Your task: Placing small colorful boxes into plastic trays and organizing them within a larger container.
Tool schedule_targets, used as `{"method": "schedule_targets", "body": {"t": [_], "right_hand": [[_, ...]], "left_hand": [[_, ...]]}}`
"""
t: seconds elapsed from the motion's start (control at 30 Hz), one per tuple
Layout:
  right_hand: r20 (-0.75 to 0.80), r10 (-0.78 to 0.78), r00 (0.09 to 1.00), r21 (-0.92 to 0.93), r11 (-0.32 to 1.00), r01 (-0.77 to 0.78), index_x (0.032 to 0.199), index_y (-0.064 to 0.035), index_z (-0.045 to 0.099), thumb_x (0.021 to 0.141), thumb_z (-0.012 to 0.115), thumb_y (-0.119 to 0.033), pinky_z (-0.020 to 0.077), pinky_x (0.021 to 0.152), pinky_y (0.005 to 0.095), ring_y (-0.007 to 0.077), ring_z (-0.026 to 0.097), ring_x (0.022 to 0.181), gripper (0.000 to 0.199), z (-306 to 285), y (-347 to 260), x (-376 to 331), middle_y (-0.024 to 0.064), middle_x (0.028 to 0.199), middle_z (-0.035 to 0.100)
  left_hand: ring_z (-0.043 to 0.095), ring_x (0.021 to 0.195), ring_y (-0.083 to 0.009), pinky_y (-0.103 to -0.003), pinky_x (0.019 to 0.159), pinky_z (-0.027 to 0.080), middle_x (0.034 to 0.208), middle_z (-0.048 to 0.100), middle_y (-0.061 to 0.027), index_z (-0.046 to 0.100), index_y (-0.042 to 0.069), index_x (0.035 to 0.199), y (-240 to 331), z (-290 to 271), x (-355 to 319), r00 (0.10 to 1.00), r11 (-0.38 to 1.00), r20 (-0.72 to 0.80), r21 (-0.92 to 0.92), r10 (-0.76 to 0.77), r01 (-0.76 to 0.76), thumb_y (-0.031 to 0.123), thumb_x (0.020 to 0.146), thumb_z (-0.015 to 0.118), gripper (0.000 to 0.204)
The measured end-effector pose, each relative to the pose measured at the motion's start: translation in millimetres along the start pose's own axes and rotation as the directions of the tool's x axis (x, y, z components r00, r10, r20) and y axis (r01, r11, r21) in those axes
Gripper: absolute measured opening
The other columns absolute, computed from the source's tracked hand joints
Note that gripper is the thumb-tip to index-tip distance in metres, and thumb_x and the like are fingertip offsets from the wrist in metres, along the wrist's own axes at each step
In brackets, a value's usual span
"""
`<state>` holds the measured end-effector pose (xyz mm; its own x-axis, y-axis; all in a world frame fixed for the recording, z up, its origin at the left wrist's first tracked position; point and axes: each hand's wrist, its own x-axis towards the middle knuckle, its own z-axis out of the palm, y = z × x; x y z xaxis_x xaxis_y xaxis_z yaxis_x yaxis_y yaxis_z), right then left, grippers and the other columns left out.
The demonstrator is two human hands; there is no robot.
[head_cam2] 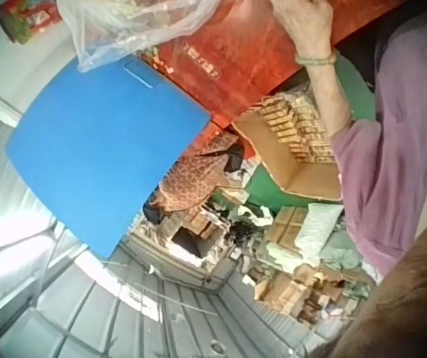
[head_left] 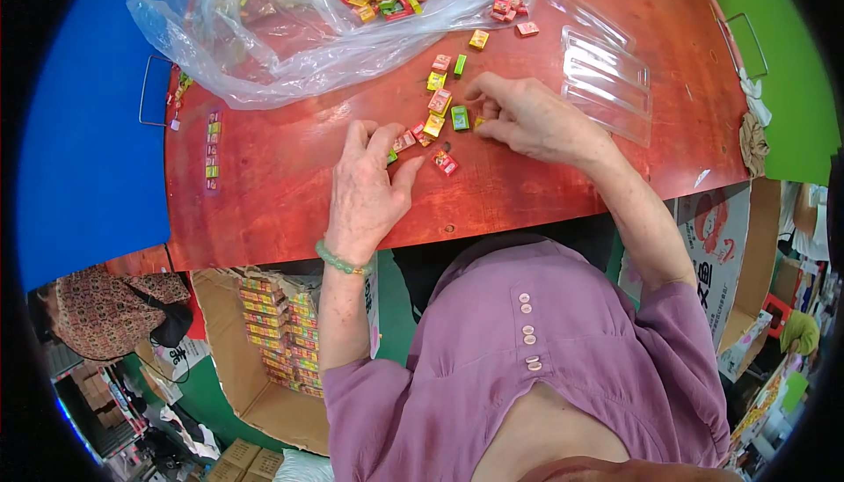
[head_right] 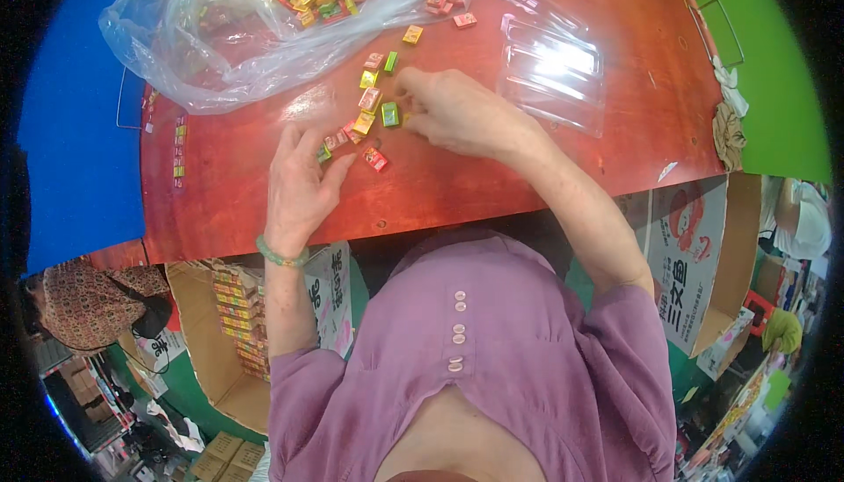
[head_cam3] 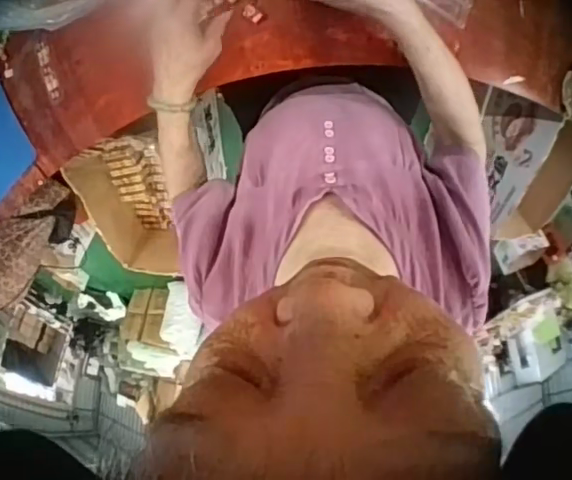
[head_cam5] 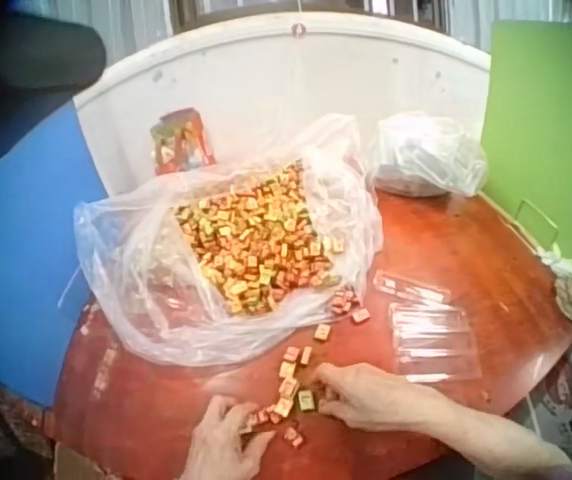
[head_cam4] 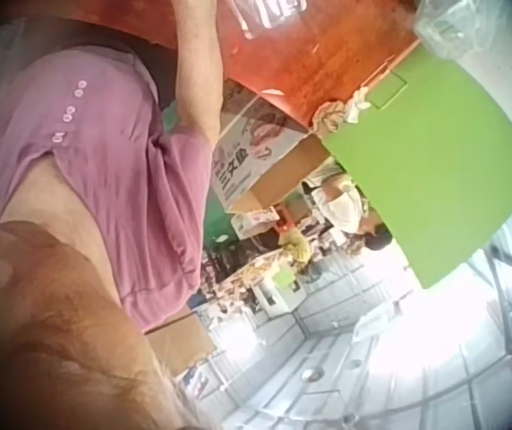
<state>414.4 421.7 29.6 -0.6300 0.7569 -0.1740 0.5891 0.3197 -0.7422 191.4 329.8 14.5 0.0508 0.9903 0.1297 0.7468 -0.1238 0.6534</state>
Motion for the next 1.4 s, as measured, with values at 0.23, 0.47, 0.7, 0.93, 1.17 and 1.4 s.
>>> {"method": "schedule_targets", "body": {"t": [0.23, 0.47, 0.7, 0.93, 1.17, 1.4], "right_hand": [[-0.177, -0.186, 0.966, -0.240, 0.960, 0.141, 0.117, -0.0049, 0.062, 0.086, 0.068, -0.009, 0.0509, 0.078, 0.0389, 0.0301, 0.063, 0.091, 0.032, 3.7, 9.8, 1.0, 0.0140, 0.097, 0.058], [-0.127, -0.164, 0.978, -0.252, 0.959, 0.128, 0.114, -0.0048, 0.063, 0.086, 0.069, -0.012, 0.0505, 0.081, 0.0414, 0.0340, 0.061, 0.095, 0.029, 11.7, -4.9, -1.2, 0.0138, 0.101, 0.056], [-0.056, -0.160, 0.986, -0.310, 0.941, 0.135, 0.114, -0.0043, 0.061, 0.087, 0.067, -0.012, 0.0506, 0.080, 0.0450, 0.0375, 0.062, 0.095, 0.029, 16.2, -11.3, -6.5, 0.0146, 0.102, 0.057], [0.042, -0.127, 0.991, -0.219, 0.967, 0.133, 0.114, -0.0044, 0.060, 0.087, 0.066, -0.010, 0.0511, 0.078, 0.0445, 0.0368, 0.062, 0.093, 0.028, 20.9, -21.4, -18.7, 0.0151, 0.101, 0.058], [-0.062, -0.112, 0.992, -0.268, 0.959, 0.091, 0.105, -0.0007, 0.063, 0.087, 0.066, -0.011, 0.0508, 0.075, 0.0435, 0.0352, 0.063, 0.089, 0.021, 18.5, -17.1, -27.8, 0.0157, 0.095, 0.060], [-0.139, -0.023, 0.990, -0.231, 0.973, -0.009, 0.104, 0.0000, 0.065, 0.082, 0.073, -0.015, 0.0508, 0.072, 0.0405, 0.0320, 0.064, 0.082, 0.028, 21.1, -25.5, -28.8, 0.0148, 0.094, 0.060]], "left_hand": [[0.059, 0.094, -0.0375, -0.043, 0.080, 0.049, 0.104, 0.055, -0.0176, 0.059, -0.001, 0.114, -10.7, -9.8, 1.7, 0.996, 0.999, 0.088, -0.045, 0.032, -0.029, -0.004, 0.077, 0.070, 0.039], [0.061, 0.086, -0.0348, -0.042, 0.072, 0.050, 0.100, 0.057, -0.0163, 0.062, -0.001, 0.111, -6.4, -8.1, -1.2, 1.000, 0.999, 0.010, -0.041, -0.011, 0.011, 0.001, 0.077, 0.074, 0.036], [0.062, 0.075, -0.0366, -0.044, 0.062, 0.050, 0.090, 0.057, -0.0159, 0.062, 0.002, 0.105, -17.8, -4.3, -10.0, 0.994, 0.986, -0.091, 0.165, 0.054, -0.039, 0.021, 0.081, 0.078, 0.034], [0.062, 0.076, -0.0377, -0.046, 0.062, 0.050, 0.088, 0.056, -0.0160, 0.061, 0.002, 0.104, -19.3, -2.9, -7.7, 0.993, 0.963, -0.108, 0.269, 0.045, -0.015, 0.030, 0.080, 0.078, 0.040], [0.062, 0.078, -0.0373, -0.046, 0.064, 0.051, 0.091, 0.055, -0.0160, 0.060, 0.002, 0.104, -18.2, -8.6, -8.1, 0.996, 0.987, -0.043, 0.143, 0.081, -0.074, 0.026, 0.080, 0.078, 0.038], [0.060, 0.073, -0.0359, -0.045, 0.059, 0.048, 0.086, 0.055, -0.0138, 0.055, 0.004, 0.089, -17.7, -3.6, -12.9, 0.996, 0.972, -0.074, 0.232, 0.045, -0.027, 0.021, 0.081, 0.077, 0.029]]}}
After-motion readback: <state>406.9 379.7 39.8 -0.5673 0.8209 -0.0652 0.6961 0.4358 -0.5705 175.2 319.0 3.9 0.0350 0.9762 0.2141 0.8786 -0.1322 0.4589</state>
